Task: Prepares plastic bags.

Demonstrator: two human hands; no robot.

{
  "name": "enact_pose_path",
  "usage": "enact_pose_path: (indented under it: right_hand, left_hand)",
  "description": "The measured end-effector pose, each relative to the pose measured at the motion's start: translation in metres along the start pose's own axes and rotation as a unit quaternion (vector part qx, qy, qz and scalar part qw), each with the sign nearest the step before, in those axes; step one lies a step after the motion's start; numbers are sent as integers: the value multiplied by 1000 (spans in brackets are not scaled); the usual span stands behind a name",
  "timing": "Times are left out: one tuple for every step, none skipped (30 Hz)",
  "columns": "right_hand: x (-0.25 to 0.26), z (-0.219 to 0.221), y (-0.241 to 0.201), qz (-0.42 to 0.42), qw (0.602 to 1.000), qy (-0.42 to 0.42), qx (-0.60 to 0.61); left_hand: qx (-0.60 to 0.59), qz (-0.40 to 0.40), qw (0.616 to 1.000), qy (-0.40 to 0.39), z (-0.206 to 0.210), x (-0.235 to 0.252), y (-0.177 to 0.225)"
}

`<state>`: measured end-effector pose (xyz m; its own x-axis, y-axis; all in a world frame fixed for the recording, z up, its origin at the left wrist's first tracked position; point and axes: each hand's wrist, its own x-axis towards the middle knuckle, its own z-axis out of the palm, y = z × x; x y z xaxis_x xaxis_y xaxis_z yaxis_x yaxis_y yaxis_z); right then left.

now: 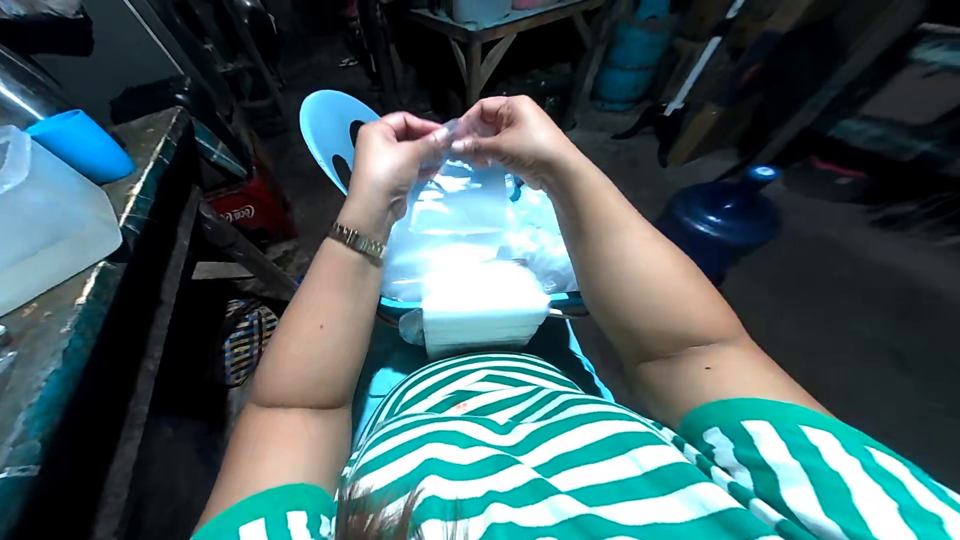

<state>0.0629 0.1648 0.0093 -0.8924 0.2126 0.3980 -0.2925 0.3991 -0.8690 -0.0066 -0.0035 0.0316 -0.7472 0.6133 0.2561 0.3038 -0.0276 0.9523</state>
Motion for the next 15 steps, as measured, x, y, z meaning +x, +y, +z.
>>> enact_pose_path:
  right_hand:
    - [1, -2, 3, -3, 1000, 30, 10]
    - [1, -4, 4, -11, 999, 47, 20]
    - [2, -5, 7, -24, 998, 56, 27]
    - [2, -5, 8, -35, 997, 64, 27]
    - [2, -6, 10, -39, 997, 66, 23]
    - [1, -5, 10, -38, 997, 63, 21]
    - [1, -3, 9, -34, 998, 57, 22]
    - [0, 0, 7, -30, 998, 49, 30]
    - [0, 4, 5, -25, 998, 44, 42]
    - [0, 7, 4, -23, 998, 41, 51]
    - [1, 10, 3, -21, 997, 41, 57]
    - [2, 11, 4, -21, 997, 46, 59]
    - [3, 12, 6, -24, 997, 53, 55]
    - [4, 11, 8, -23, 997, 60, 47]
    - [5, 10, 11, -22, 997, 64, 34]
  left_hand:
    - [-29, 6, 1000, 5, 5, 5, 2]
    - [-60, 11, 998, 7, 10, 9, 1]
    - [-86, 13, 996, 3, 14, 12, -1]
    - [-110, 16, 994, -2, 18, 13, -7]
    - [-140, 18, 990, -12, 21, 15, -14]
    - [-160, 14, 987, -19, 23, 15, -20]
    - [-169, 9, 985, -22, 22, 15, -24]
    - [-176, 11, 984, -25, 20, 15, -28]
    - [-180, 17, 983, -25, 17, 15, -31]
    - [-173, 27, 984, -29, 13, 14, -33]
    - [-165, 41, 985, -37, 8, 13, -35]
    - [-156, 52, 985, -43, 5, 13, -36]
    - [-146, 59, 987, -45, 1, 12, -37]
    - [-141, 64, 987, -37, -2, 12, -38]
    - [-146, 68, 987, -17, -4, 13, -40]
